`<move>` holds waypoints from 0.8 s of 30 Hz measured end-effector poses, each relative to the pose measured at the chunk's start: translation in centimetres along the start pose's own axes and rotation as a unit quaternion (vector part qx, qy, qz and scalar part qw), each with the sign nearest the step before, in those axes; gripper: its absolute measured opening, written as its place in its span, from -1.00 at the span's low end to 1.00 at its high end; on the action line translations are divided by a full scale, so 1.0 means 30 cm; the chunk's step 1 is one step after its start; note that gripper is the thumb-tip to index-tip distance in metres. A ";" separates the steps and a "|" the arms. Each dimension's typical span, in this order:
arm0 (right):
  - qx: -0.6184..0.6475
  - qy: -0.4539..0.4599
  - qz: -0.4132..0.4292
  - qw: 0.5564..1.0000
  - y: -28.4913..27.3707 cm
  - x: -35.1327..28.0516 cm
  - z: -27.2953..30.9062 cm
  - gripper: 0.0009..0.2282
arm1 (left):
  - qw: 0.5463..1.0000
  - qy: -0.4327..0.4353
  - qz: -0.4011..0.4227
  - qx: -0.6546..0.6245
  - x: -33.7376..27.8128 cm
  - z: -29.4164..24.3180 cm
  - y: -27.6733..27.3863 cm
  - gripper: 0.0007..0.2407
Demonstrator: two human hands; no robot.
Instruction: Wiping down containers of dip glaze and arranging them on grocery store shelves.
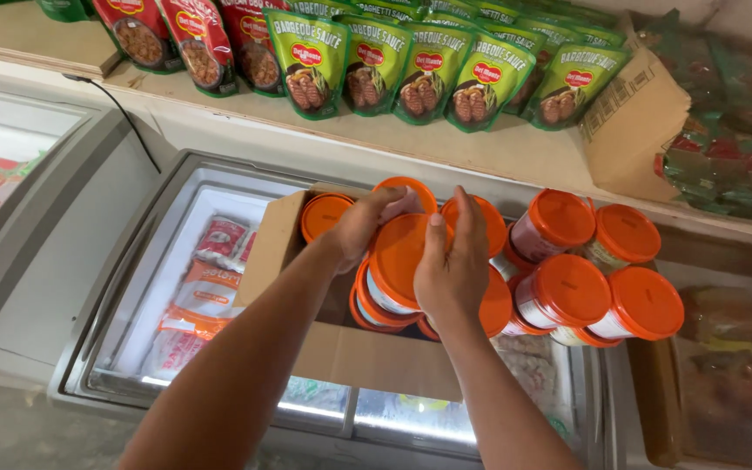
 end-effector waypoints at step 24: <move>0.649 0.341 0.149 0.664 0.059 0.003 -0.287 -0.57 | 0.707 0.210 -0.130 0.662 -0.050 -0.042 0.175 -0.71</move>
Point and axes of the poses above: each hand's wrist, its own x-axis towards the middle knuckle, its own y-axis out of the palm, z = x × y, the point moved 1 cm from there along x, towards the middle knuckle
